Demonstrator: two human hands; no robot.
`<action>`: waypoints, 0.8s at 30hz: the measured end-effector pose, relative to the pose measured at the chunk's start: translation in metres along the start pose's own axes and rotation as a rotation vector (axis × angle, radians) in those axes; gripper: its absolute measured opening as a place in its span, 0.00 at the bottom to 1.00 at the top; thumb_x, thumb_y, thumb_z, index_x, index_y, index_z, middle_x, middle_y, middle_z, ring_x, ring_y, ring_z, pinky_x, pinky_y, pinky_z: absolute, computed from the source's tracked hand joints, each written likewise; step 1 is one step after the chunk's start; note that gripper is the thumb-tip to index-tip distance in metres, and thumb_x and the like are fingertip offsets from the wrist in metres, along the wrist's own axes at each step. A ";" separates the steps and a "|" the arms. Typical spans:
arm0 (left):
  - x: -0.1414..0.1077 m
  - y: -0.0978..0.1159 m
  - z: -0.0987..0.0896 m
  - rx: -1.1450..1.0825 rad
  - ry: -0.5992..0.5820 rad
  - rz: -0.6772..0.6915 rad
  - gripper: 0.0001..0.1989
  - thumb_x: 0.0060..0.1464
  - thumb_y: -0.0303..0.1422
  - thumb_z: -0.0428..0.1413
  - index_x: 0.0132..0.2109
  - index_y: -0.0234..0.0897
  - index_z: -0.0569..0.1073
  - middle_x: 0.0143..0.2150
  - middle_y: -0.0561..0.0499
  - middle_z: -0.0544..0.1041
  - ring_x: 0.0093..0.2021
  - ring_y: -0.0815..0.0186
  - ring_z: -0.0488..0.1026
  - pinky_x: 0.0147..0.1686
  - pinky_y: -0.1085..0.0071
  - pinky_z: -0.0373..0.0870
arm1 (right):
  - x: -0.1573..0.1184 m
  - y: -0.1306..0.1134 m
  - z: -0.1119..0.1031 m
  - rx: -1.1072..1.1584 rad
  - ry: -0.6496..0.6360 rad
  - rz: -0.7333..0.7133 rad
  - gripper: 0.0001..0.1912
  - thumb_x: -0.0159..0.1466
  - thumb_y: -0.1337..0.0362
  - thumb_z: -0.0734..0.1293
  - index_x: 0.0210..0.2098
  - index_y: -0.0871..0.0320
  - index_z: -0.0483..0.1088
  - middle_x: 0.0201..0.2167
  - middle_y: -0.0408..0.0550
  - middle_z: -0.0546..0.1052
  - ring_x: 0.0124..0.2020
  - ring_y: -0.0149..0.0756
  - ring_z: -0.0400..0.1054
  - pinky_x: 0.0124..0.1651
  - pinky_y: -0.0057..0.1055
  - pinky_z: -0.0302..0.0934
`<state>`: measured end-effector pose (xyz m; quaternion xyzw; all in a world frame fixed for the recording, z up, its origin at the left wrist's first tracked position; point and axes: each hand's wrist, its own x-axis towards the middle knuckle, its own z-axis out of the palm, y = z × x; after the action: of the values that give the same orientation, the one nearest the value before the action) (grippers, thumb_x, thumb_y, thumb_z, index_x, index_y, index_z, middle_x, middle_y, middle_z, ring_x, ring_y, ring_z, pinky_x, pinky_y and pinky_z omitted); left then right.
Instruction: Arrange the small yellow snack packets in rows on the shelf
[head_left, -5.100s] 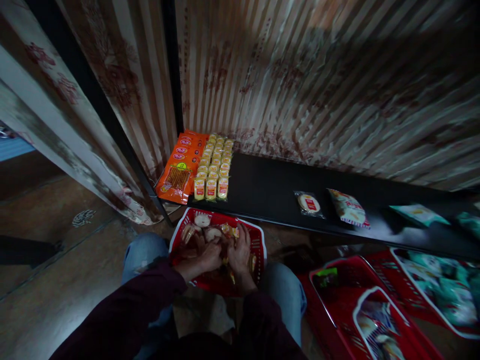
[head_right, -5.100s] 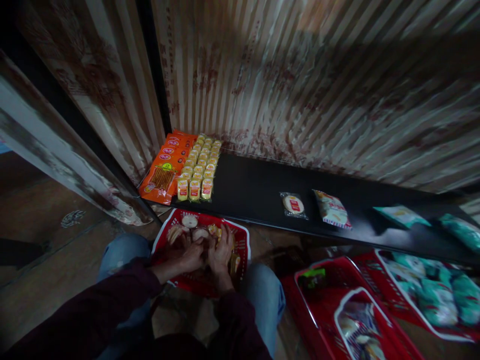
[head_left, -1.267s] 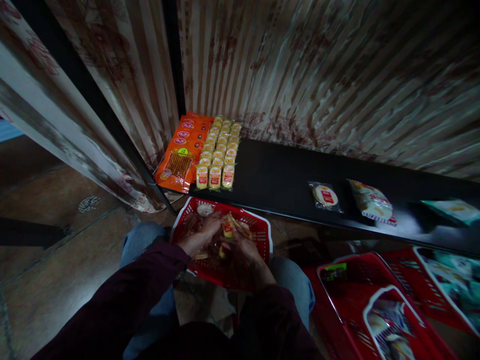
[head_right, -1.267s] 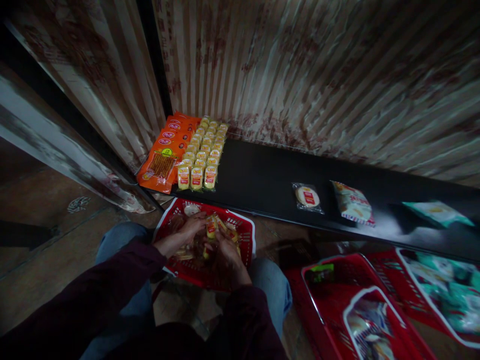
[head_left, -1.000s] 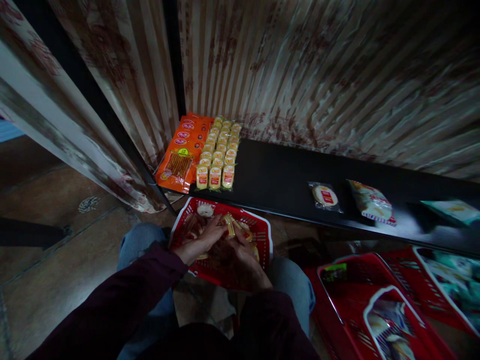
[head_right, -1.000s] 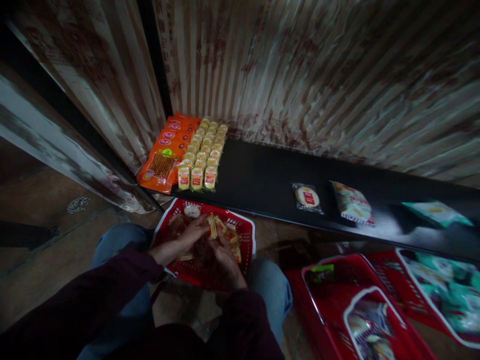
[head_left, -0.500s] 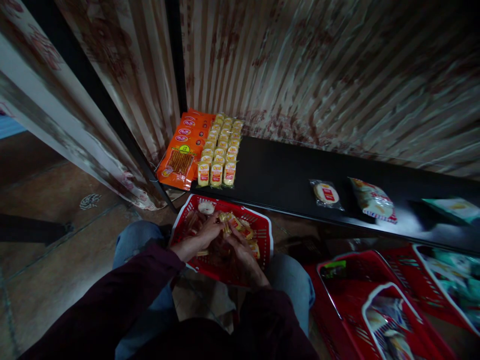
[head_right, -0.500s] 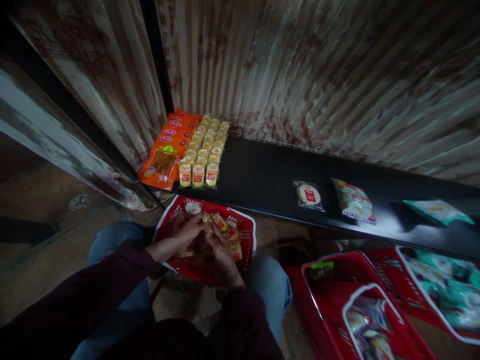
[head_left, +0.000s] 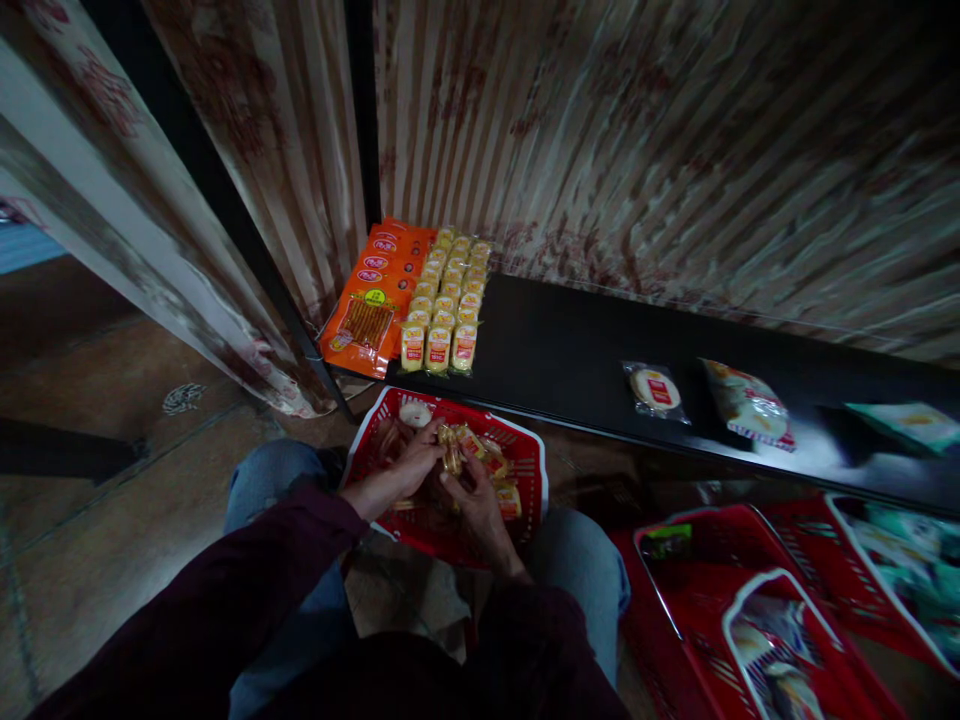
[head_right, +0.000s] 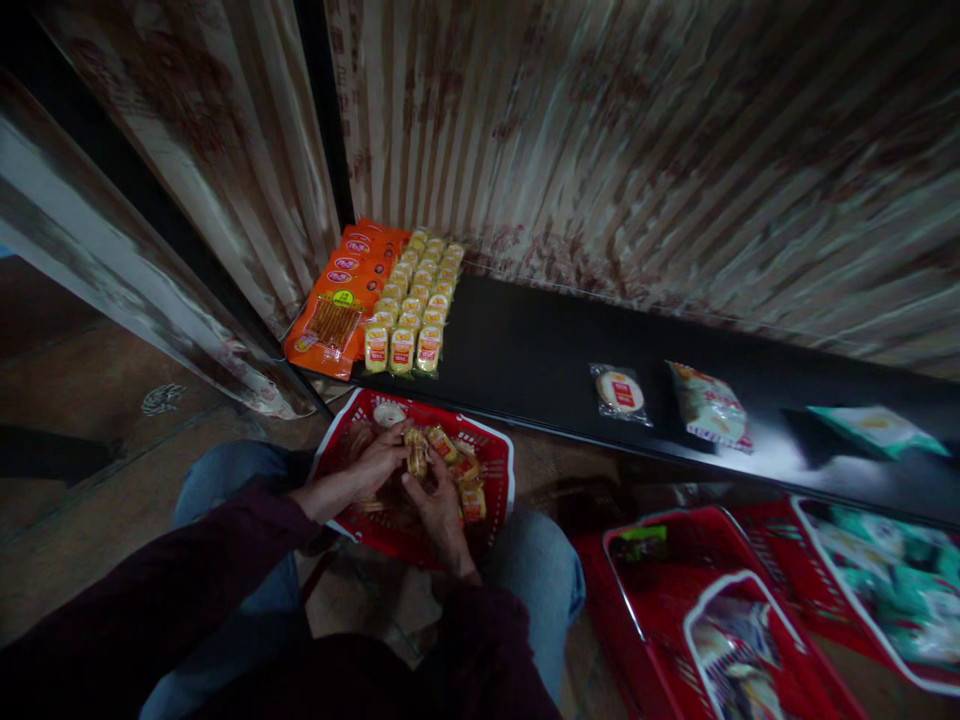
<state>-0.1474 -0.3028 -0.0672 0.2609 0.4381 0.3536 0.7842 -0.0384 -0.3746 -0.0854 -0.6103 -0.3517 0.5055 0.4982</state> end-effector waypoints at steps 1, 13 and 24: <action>-0.001 0.001 0.000 -0.003 -0.003 -0.004 0.29 0.46 0.22 0.58 0.57 0.38 0.67 0.43 0.49 0.77 0.42 0.67 0.74 0.48 0.69 0.67 | 0.000 0.002 0.000 -0.026 0.031 -0.025 0.37 0.48 0.53 0.73 0.56 0.58 0.67 0.52 0.55 0.75 0.52 0.47 0.70 0.55 0.43 0.65; -0.006 -0.003 0.000 0.205 0.089 -0.162 0.14 0.48 0.26 0.57 0.44 0.36 0.76 0.42 0.46 0.78 0.43 0.63 0.73 0.43 0.70 0.67 | 0.003 0.027 -0.012 -0.325 0.160 -0.185 0.31 0.53 0.53 0.70 0.53 0.61 0.67 0.45 0.54 0.76 0.47 0.45 0.70 0.51 0.43 0.65; -0.011 0.005 0.005 0.213 -0.043 -0.121 0.11 0.44 0.23 0.56 0.38 0.35 0.76 0.41 0.47 0.77 0.38 0.67 0.72 0.36 0.74 0.66 | 0.001 0.014 -0.011 -0.577 0.268 -0.292 0.29 0.56 0.54 0.66 0.53 0.63 0.61 0.49 0.61 0.70 0.51 0.51 0.65 0.53 0.51 0.61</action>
<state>-0.1488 -0.3089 -0.0563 0.3232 0.4714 0.2513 0.7811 -0.0287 -0.3804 -0.0988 -0.7304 -0.4950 0.2240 0.4139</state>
